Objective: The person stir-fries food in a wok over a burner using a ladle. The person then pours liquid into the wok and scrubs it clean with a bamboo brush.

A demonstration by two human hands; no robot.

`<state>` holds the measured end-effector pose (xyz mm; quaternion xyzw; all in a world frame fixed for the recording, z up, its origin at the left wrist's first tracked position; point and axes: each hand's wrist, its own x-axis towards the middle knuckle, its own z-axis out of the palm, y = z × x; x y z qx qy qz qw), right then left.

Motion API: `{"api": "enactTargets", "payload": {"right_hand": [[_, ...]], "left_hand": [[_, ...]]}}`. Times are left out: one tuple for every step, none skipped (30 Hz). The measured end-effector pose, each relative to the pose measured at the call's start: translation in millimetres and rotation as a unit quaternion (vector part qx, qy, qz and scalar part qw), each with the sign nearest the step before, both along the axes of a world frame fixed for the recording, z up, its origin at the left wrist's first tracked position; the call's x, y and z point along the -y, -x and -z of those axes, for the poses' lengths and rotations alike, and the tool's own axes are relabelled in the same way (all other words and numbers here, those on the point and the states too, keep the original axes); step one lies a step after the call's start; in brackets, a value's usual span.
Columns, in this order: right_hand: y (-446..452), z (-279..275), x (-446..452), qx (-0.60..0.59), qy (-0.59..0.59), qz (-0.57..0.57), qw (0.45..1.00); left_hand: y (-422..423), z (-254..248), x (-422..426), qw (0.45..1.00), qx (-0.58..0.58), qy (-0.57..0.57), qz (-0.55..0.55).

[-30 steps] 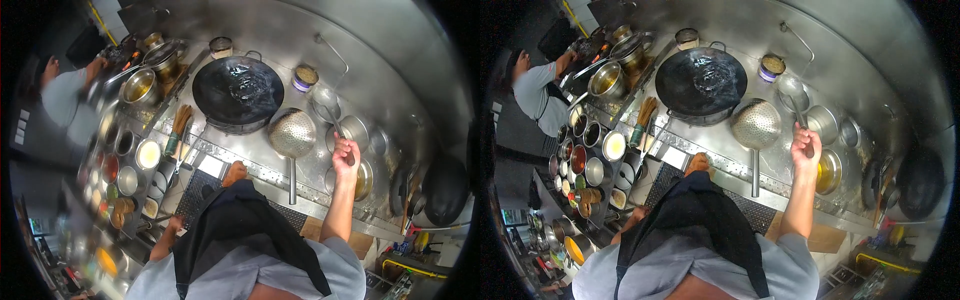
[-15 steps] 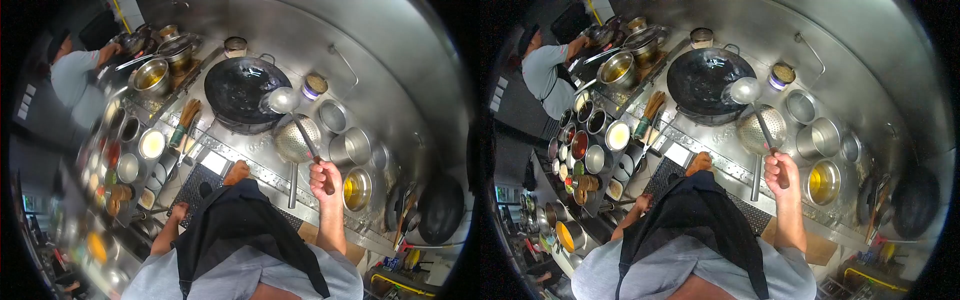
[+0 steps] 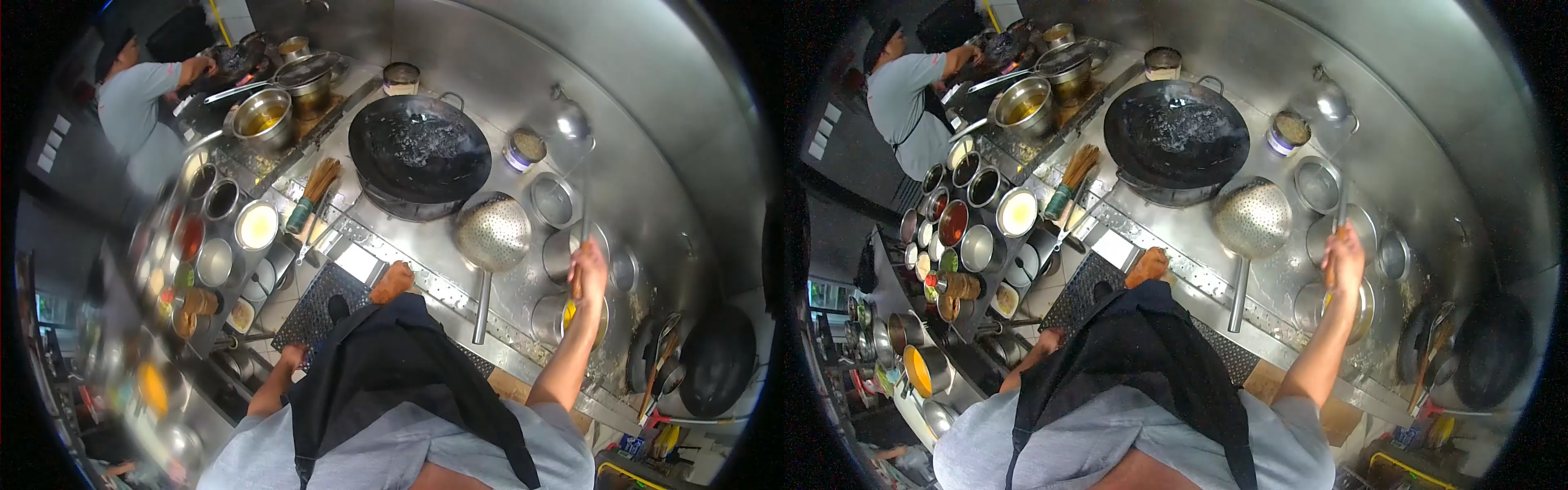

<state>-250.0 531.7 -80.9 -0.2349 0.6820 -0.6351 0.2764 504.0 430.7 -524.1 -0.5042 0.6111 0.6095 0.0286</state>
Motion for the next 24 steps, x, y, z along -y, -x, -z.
{"api": "enactTargets", "payload": {"right_hand": [[9.6, 3.6, 5.2, 0.000, -0.001, 0.002, 1.000], [18.1, 7.6, 11.4, -0.115, -0.100, 0.050, 0.987], [29.1, 15.6, 14.7, -0.230, -0.194, 0.096, 0.949], [67.1, 68.9, 2.4, -0.384, -0.200, 0.124, 0.893], [43.1, 62.7, -2.5, -0.349, -0.242, 0.163, 0.891], [28.8, 79.7, -11.7, -0.464, -0.241, 0.222, 0.823], [2.4, 88.0, -17.5, -0.429, -0.286, 0.262, 0.816], [-20.6, 104.9, -24.7, -0.420, -0.219, 0.288, 0.832], [-7.2, 156.3, -40.8, -0.420, -0.126, 0.305, 0.845], [-29.0, 153.4, -43.6, -0.206, -0.084, 0.318, 0.921], [-56.9, 149.6, -41.6, 0.024, -0.046, 0.312, 0.949], [-65.3, 167.2, -46.9, 0.074, 0.055, 0.283, 0.955], [-78.4, 171.5, -48.4, 0.035, 0.034, 0.320, 0.946], [-82.2, 172.1, -54.7, 0.031, 0.023, 0.342, 0.939], [-84.1, 172.4, -58.4, 0.055, 0.009, 0.392, 0.918], [-96.5, 150.3, -63.5, 0.163, 0.009, 0.375, 0.913], [-89.2, 163.7, -73.4, 0.185, 0.032, 0.388, 0.902], [-85.9, 176.7, -83.5, 0.156, 0.025, 0.384, 0.910], [-91.9, 174.5, -82.5, 0.161, 0.006, 0.402, 0.901], [-101.1, 171.4, -81.8, 0.166, -0.015, 0.421, 0.892], [-97.1, 182.7, -87.8, 0.181, 0.013, 0.407, 0.895], [-89.2, 189.8, -92.2, 0.196, 0.042, 0.394, 0.897], [-85.1, 190.7, -93.9, 0.204, 0.035, 0.380, 0.901], [-68.6, 205.5, -102.4, 0.219, 0.052, 0.349, 0.910]], "left_hand": [[1.2, 2.7, 3.0, 0.924, -0.071, -0.284, -0.247], [18.2, -20.2, 3.3, 0.943, 0.005, -0.230, -0.242], [34.5, -40.7, 3.3, 0.951, 0.088, -0.180, -0.235], [61.2, -82.3, 4.4, 0.949, 0.170, -0.138, -0.228], [39.7, -34.5, 5.3, 0.975, 0.130, -0.069, -0.166], [18.1, 12.0, 5.9, 0.990, 0.090, 0.010, -0.104], [2.3, 44.3, 7.4, 0.993, 0.052, 0.091, -0.049], [16.2, 22.3, 6.2, 0.991, 0.070, 0.032, -0.111], [35.3, -9.2, 5.0, 0.979, 0.086, -0.024, -0.181], [69.2, -75.3, 6.0, 0.959, 0.102, -0.073, -0.253], [75.2, -82.0, 4.9, 0.966, 0.120, -0.070, -0.218], [69.7, -84.3, 3.3, 0.971, 0.138, -0.066, -0.183], [62.4, -72.9, 4.5, 0.966, 0.143, -0.071, -0.205], [55.5, -44.5, 3.2, 0.977, 0.149, -0.048, -0.145], [47.0, -15.7, -3.3, 0.984, 0.155, -0.028, -0.083], [37.6, -3.0, -9.5, 0.987, 0.158, -0.007, -0.015], [35.6, -15.1, -10.6, 0.987, 0.160, -0.012, -0.028], [38.7, -37.0, -8.9, 0.984, 0.145, -0.050, -0.095], [35.1, -54.3, -6.3, 0.975, 0.127, -0.087, -0.161], [20.3, -37.4, -5.0, 0.973, 0.129, -0.090, -0.170], [6.0, -20.4, -2.9, 0.988, 0.101, -0.021, -0.115], [-12.9, -7.4, -0.2, 0.994, 0.073, 0.049, -0.058], [-12.4, -49.4, 7.6, 0.979, 0.075, -0.070, -0.177], [-32.0, -40.8, 8.0, 0.978, 0.077, -0.070, -0.182]]}}
